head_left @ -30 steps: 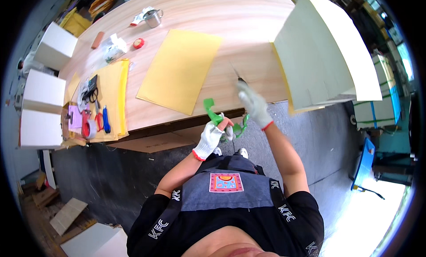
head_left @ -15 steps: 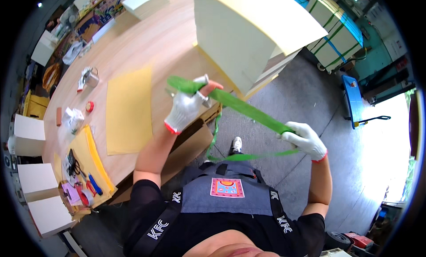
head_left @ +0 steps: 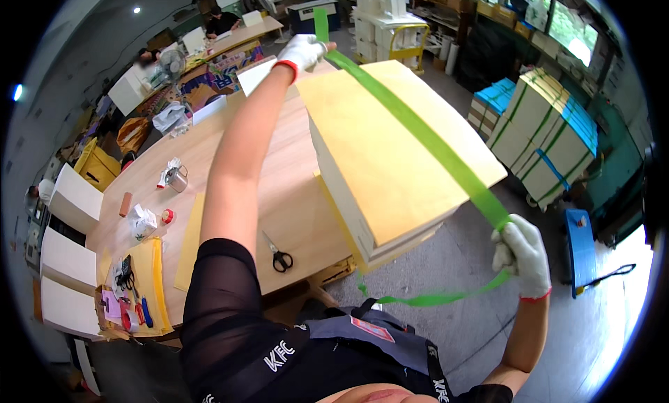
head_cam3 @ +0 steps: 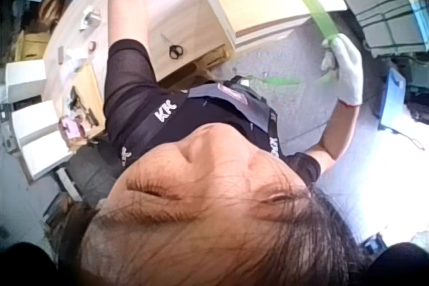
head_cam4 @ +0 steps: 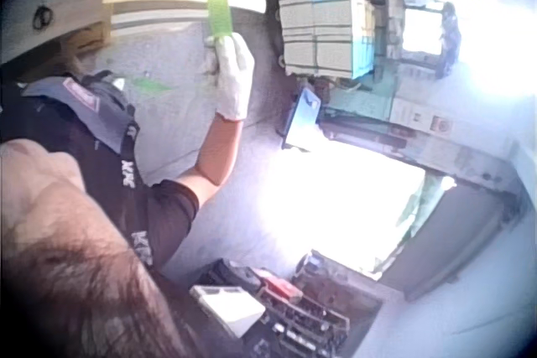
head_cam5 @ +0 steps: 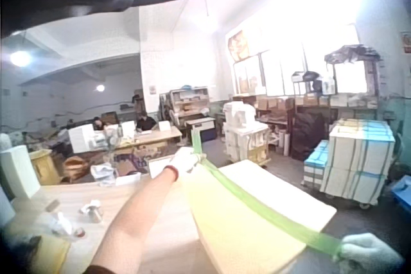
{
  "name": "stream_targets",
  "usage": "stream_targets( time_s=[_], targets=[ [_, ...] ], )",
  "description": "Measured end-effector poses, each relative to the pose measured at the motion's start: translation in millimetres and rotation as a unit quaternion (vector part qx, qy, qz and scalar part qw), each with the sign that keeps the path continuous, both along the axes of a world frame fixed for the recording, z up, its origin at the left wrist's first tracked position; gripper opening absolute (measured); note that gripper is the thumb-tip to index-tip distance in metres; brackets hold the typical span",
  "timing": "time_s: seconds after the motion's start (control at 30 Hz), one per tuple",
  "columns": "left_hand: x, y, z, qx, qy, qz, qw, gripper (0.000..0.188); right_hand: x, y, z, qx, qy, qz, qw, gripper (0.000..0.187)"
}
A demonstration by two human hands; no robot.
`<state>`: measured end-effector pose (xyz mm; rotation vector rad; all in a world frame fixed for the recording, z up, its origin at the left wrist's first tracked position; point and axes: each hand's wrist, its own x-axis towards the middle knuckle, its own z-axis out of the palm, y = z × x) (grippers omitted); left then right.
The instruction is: The person stacks white notebooks on a table, wraps the stack in yellow paper, and secures the bundle with green tape. The person uses scissors to cut the tape and ties a knot to finish the package.
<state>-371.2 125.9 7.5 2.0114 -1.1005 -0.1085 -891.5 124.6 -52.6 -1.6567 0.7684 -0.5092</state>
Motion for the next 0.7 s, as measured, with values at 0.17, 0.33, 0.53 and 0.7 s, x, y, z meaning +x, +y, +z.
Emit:
stream_targets(
  time_s=[0.17, 0.33, 0.53, 0.7],
  targets=[
    [37, -63, -17, 0.141, -0.081, 0.067, 0.984, 0.045, 43, -36, -19, 0.086, 0.013, 0.018, 0.996, 0.031],
    [72, -77, -42, 0.213, -0.166, 0.085, 0.959, 0.086, 64, -49, -24, 0.140, 0.026, 0.011, 0.990, 0.034],
    [-95, -41, -30, -0.120, -0.350, -0.380, 0.848, 0.066, 52, -46, -31, 0.155, 0.039, -0.047, 0.986, 0.033],
    [-161, 8, -66, 0.126, -0.392, -0.531, 0.740, 0.079, 51, -49, -34, 0.139, 0.040, 0.019, 0.989, 0.029]
  ],
)
